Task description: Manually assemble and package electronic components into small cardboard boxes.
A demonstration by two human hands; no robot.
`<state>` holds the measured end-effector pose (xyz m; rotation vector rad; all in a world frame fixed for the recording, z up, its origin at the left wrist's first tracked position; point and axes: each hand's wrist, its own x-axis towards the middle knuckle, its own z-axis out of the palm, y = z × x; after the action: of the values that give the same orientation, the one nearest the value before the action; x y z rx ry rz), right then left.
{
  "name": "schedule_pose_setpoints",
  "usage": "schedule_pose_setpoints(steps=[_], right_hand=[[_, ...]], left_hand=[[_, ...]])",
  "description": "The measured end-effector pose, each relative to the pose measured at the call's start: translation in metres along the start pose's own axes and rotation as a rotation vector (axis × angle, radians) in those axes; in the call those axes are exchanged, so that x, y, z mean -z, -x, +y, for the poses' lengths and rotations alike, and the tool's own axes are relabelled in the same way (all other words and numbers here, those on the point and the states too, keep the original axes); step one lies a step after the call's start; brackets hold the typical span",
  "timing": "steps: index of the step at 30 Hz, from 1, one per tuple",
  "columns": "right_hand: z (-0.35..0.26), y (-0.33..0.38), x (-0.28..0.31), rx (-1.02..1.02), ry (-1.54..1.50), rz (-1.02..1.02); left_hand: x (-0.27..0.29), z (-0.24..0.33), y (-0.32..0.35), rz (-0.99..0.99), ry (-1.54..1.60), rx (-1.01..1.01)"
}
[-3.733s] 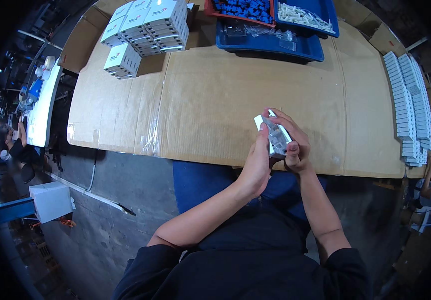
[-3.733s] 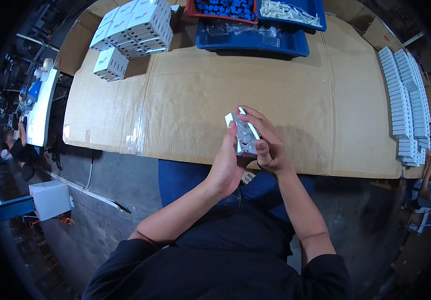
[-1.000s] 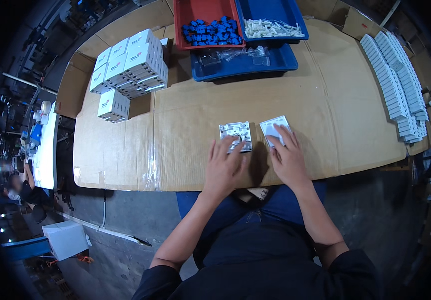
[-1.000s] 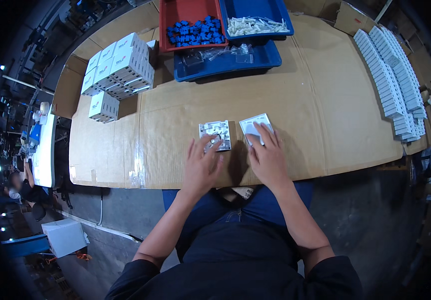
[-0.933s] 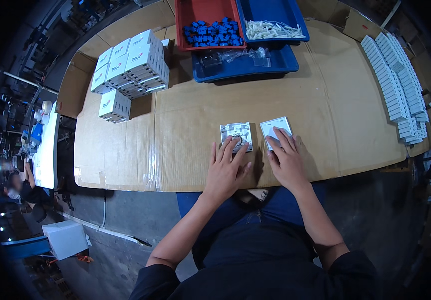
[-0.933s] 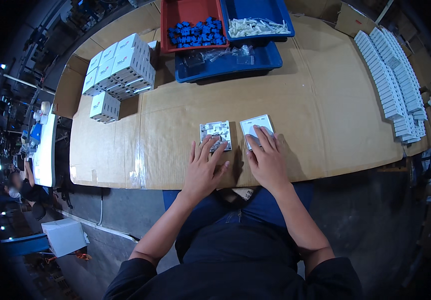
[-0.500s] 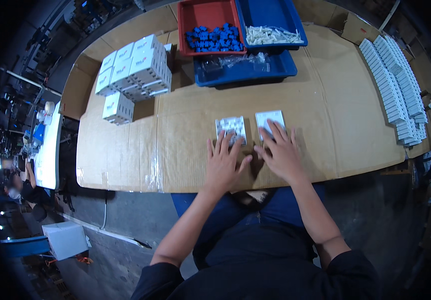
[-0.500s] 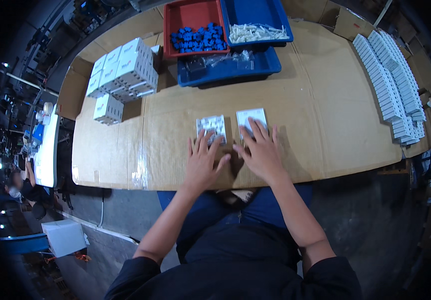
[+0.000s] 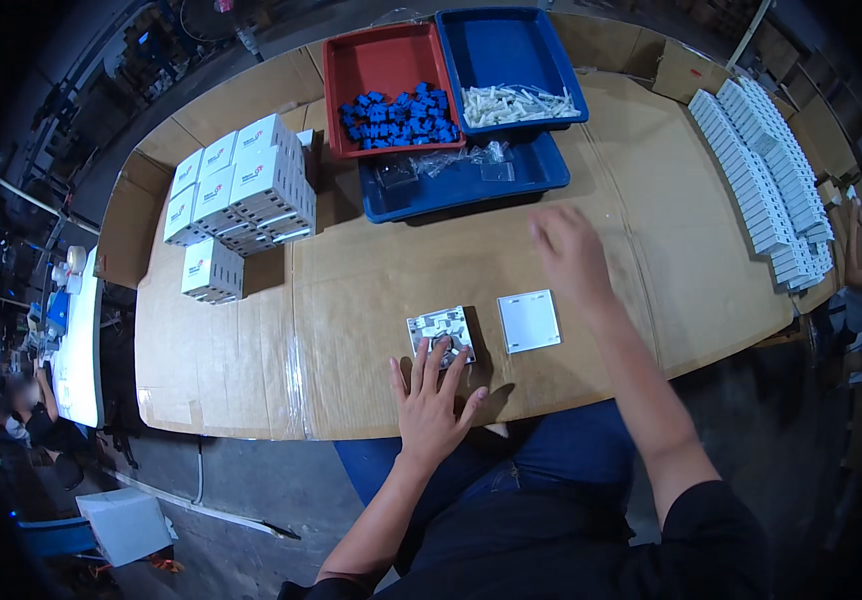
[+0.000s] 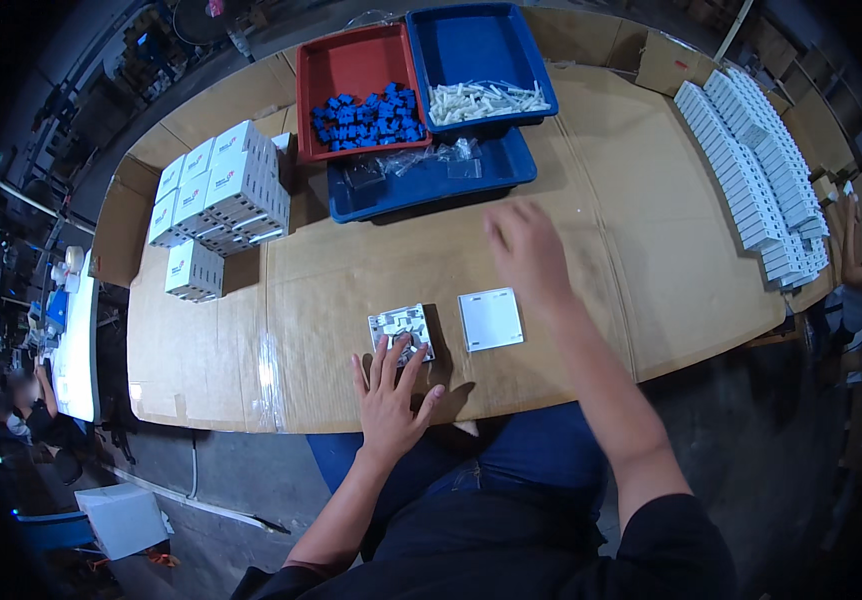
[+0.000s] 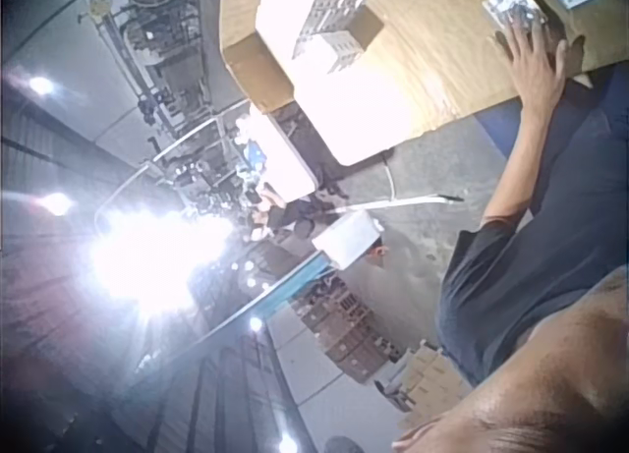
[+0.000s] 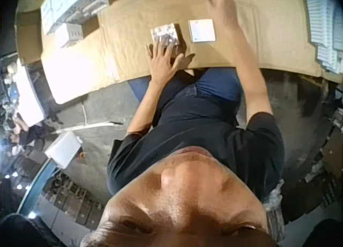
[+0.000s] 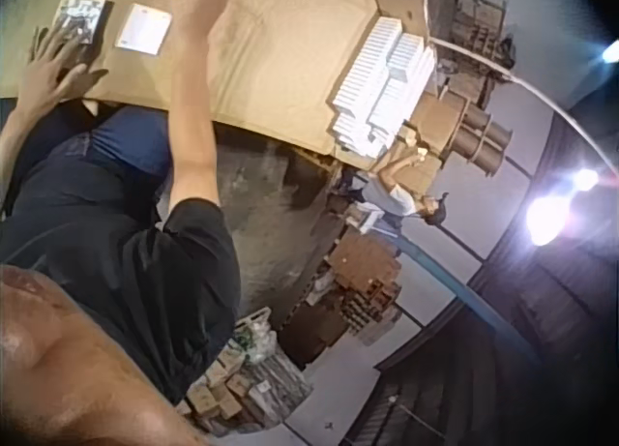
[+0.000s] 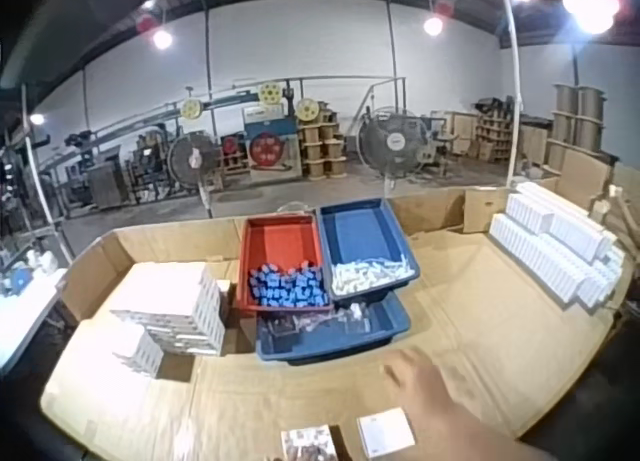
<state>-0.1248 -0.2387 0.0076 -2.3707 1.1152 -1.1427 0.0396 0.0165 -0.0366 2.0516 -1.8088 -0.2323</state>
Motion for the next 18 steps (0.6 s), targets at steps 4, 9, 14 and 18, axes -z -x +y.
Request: schedule_pose_setpoints(steps=[4,9,14,18], right_hand=[[0.053,-0.108,-0.036,-0.191,0.237,-0.279],[0.059,-0.149,-0.072,-0.389,0.546,-0.571],[0.09,-0.153,-0.076,-0.516,0.427,-0.582],[0.082,-0.136,-0.038,-0.251,-0.03,-0.402]], left_hand=[[-0.002,-0.003,0.003,0.033,0.009,-0.022],[-0.003,-0.003,0.005,0.093,0.101,-0.019],[-0.004,-0.002,0.003,0.178,0.242,-0.004],[0.0,-0.009,0.005,0.247,0.316,-0.007]])
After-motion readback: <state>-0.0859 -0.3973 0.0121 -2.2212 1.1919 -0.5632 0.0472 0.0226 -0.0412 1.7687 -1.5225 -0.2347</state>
